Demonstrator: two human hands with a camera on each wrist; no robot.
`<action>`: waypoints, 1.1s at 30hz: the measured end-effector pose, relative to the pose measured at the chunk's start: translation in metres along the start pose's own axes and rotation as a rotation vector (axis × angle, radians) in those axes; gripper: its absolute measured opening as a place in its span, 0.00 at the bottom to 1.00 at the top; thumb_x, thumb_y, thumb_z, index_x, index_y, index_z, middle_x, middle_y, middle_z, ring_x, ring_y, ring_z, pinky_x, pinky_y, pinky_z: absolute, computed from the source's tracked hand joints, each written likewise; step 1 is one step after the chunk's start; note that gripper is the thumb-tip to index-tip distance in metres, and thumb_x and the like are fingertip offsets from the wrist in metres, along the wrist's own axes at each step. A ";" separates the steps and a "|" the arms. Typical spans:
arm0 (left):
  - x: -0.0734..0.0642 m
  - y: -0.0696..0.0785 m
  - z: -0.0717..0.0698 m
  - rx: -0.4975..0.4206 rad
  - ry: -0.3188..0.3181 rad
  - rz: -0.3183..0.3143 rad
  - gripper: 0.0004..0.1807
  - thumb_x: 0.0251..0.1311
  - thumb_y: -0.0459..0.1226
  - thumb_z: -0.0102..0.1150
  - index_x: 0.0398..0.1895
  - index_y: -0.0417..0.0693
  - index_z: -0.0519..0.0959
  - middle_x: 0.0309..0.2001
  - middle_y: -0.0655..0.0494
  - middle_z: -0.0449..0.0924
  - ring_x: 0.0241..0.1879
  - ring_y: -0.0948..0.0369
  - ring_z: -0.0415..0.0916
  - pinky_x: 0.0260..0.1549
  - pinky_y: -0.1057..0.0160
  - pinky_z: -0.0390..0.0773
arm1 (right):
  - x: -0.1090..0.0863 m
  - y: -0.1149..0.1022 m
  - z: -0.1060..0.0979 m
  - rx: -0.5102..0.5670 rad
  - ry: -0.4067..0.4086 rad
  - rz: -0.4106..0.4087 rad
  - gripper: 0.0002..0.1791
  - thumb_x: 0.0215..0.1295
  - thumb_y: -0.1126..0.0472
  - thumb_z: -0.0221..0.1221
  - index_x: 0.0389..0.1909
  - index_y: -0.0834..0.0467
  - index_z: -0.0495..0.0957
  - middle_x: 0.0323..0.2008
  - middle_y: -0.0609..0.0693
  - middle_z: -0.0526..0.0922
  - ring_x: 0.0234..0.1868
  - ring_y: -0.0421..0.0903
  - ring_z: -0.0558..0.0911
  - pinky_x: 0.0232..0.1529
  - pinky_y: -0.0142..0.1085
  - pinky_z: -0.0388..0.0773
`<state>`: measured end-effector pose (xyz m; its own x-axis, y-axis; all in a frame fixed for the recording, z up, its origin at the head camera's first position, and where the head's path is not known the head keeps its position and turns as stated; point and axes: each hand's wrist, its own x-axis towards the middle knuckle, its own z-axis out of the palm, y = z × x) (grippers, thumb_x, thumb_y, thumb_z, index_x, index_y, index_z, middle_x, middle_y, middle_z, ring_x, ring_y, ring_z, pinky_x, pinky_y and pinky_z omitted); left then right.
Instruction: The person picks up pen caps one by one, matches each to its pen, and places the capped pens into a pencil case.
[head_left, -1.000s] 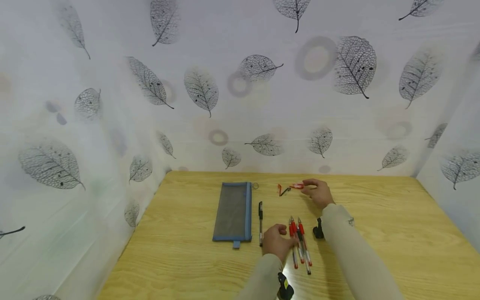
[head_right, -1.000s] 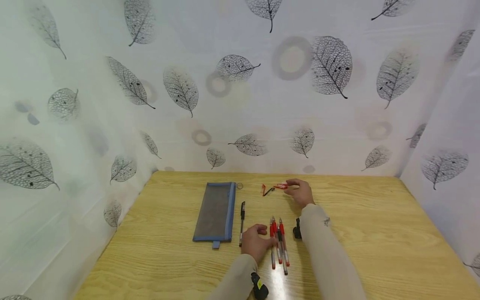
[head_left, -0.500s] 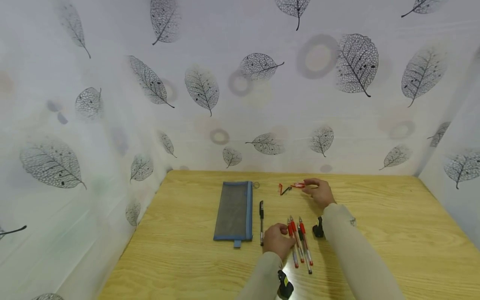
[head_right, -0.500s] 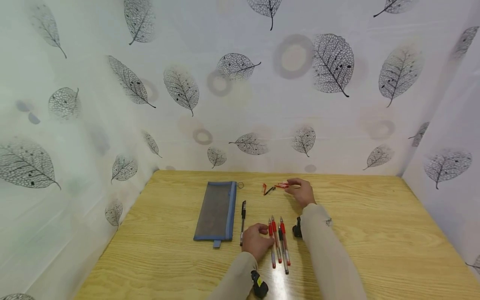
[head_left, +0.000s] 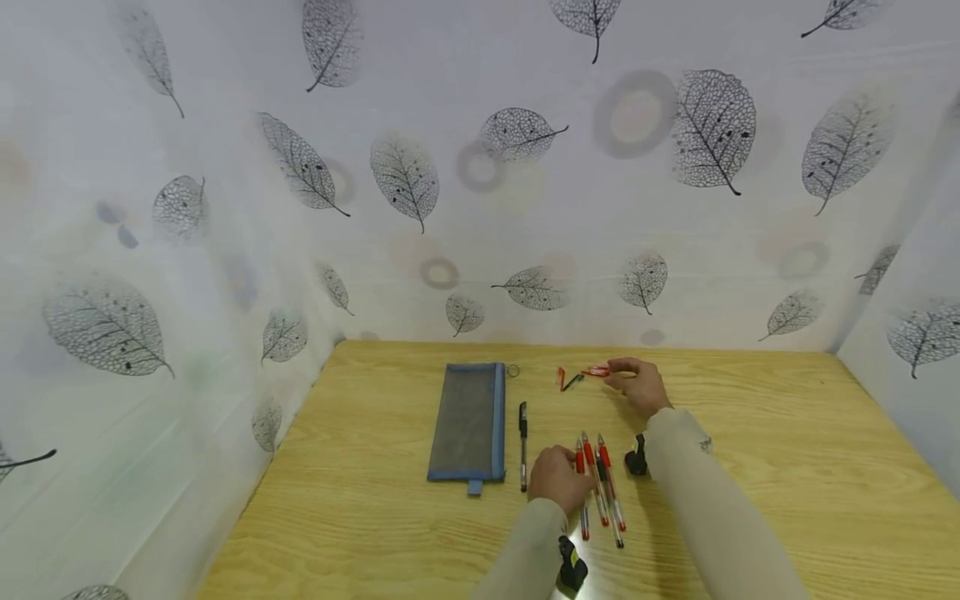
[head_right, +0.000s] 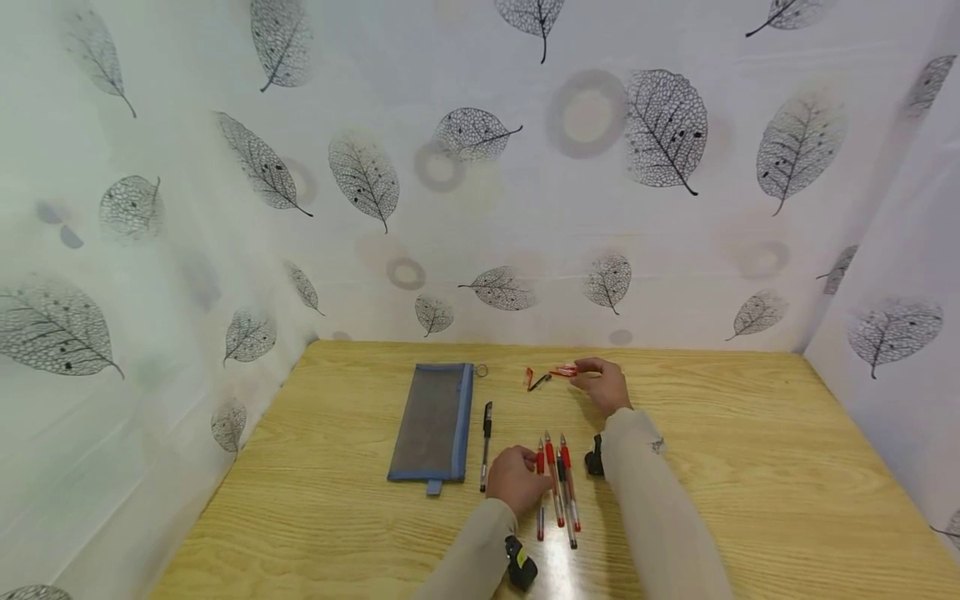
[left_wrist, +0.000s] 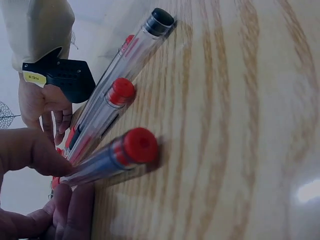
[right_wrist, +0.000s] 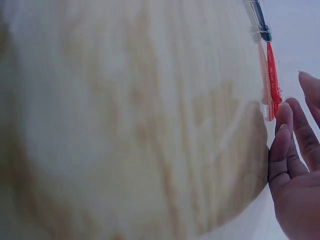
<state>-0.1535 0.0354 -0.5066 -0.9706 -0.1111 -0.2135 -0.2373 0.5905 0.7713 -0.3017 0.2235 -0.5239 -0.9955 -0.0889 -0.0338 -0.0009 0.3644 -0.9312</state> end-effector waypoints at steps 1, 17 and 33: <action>0.000 0.000 -0.001 -0.014 -0.007 0.000 0.18 0.42 0.39 0.75 0.37 0.44 0.81 0.30 0.58 0.73 0.29 0.59 0.71 0.30 0.55 0.77 | 0.000 0.000 0.000 -0.002 -0.001 -0.007 0.23 0.67 0.63 0.59 0.60 0.67 0.72 0.59 0.66 0.72 0.52 0.60 0.78 0.44 0.41 0.78; -0.006 -0.011 -0.002 -0.297 -0.112 0.021 0.13 0.49 0.30 0.68 0.40 0.43 0.81 0.29 0.60 0.76 0.29 0.63 0.73 0.29 0.61 0.78 | 0.003 -0.002 0.004 -0.034 0.008 -0.034 0.21 0.66 0.66 0.59 0.59 0.66 0.73 0.60 0.66 0.72 0.54 0.62 0.76 0.46 0.47 0.78; -0.006 -0.009 -0.016 -0.441 -0.167 -0.033 0.14 0.50 0.22 0.61 0.42 0.38 0.81 0.27 0.56 0.75 0.20 0.64 0.73 0.19 0.68 0.77 | 0.010 -0.004 0.013 -0.164 0.094 -0.051 0.15 0.63 0.66 0.62 0.49 0.69 0.79 0.50 0.67 0.80 0.47 0.62 0.80 0.45 0.50 0.78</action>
<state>-0.1457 0.0179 -0.5028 -0.9510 0.0272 -0.3081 -0.2978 0.1890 0.9357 -0.3108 0.2094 -0.5249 -0.9982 -0.0269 0.0533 -0.0596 0.5082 -0.8592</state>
